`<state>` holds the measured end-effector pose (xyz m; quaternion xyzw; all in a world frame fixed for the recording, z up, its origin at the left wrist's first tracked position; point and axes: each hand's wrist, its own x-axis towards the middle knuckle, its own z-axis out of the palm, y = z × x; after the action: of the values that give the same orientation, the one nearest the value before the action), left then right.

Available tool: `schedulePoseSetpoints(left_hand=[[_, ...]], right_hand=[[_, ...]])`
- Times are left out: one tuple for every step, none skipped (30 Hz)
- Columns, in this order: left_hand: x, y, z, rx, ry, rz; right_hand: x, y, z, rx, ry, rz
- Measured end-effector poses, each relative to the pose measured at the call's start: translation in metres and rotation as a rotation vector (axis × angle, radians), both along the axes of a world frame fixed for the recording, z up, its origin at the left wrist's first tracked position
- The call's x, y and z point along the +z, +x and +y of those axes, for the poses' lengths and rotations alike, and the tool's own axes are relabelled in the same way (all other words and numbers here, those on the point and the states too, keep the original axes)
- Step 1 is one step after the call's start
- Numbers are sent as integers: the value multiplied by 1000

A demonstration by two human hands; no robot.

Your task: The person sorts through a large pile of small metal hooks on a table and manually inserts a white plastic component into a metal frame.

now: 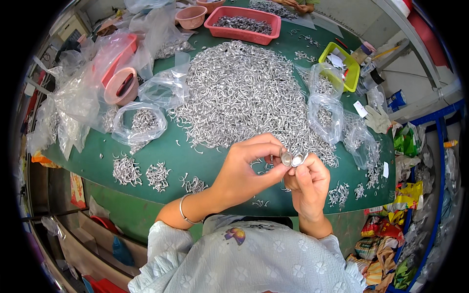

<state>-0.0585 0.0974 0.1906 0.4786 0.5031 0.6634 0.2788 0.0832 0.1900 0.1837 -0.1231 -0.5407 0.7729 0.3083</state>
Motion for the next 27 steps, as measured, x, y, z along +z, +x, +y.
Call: schedulePoseSetpoints(left_hand=[[0, 0, 0, -7, -4, -6], [0, -1, 1, -13, -10, -11], [0, -1, 1, -20, -15, -15], [0, -1, 2, -26, -16, -27], [-1, -1, 2, -32, -19, -38], [-2, -1, 3, -38, -21, -50], [-3, -2, 3, -40, -29, -52], [-4, -2, 4, -42, -37, -55], [-5, -2, 4, -44, -45, -58], [-6, -3, 4, -57, -56, -73], [-7, -4, 5, -71, -68, -86], [-7, -5, 6, -84, -79, -100], [-7, -5, 7, -83, -91, -98], [-7, -5, 8, -79, -104, -96], [-8, -6, 9, -77, -116, -94], [-8, -6, 10, -73, -116, -105], [-10, -5, 10, -70, -117, -117], [-11, -5, 11, -67, -118, -129], [-12, -5, 12, -70, -123, -131], [-13, -6, 13, -74, -128, -133], [-14, -7, 14, -77, -133, -135], [-15, -8, 16, -87, -136, -138], [-15, -9, 17, -96, -139, -140], [-15, -9, 18, -105, -143, -143], [-16, -9, 19, -104, -144, -151], [-18, -9, 21, -105, -145, -160], [-19, -9, 23, -106, -145, -169]], right_hand=[[-1, 0, 1, -3, 5, -4], [-1, 0, 1, -7, 10, -7], [-2, 1, 1, -10, 14, -9], [-1, 0, 2, -16, 23, -18], [-1, 0, 2, -23, 30, -26], [-1, 0, 2, -30, 38, -34], [-1, 0, 3, -36, 46, -44], [-3, 0, 4, -42, 55, -53], [-5, 0, 5, -48, 63, -63], [-6, 1, 6, -46, 63, -71], [-7, 1, 7, -45, 63, -77], [-7, 0, 9, -44, 62, -84], [-7, 0, 10, -44, 52, -86], [-7, 0, 10, -42, 41, -88], [-7, -1, 11, -41, 30, -90], [-8, -1, 12, -39, 35, -96], [-8, -2, 14, -36, 39, -103], [-9, -2, 15, -34, 43, -109], [-10, -2, 16, -31, 42, -110], [-11, -2, 17, -29, 41, -112], [-12, -2, 19, -26, 40, -113], [-13, -2, 19, -22, 30, -109], [-13, -3, 20, -17, 19, -104], [-14, -3, 21, -13, 9, -100], [-14, -4, 22, 19, -45, -69], [-15, -5, 23, 49, -98, -38], [-16, -6, 25, 78, -152, -7]])
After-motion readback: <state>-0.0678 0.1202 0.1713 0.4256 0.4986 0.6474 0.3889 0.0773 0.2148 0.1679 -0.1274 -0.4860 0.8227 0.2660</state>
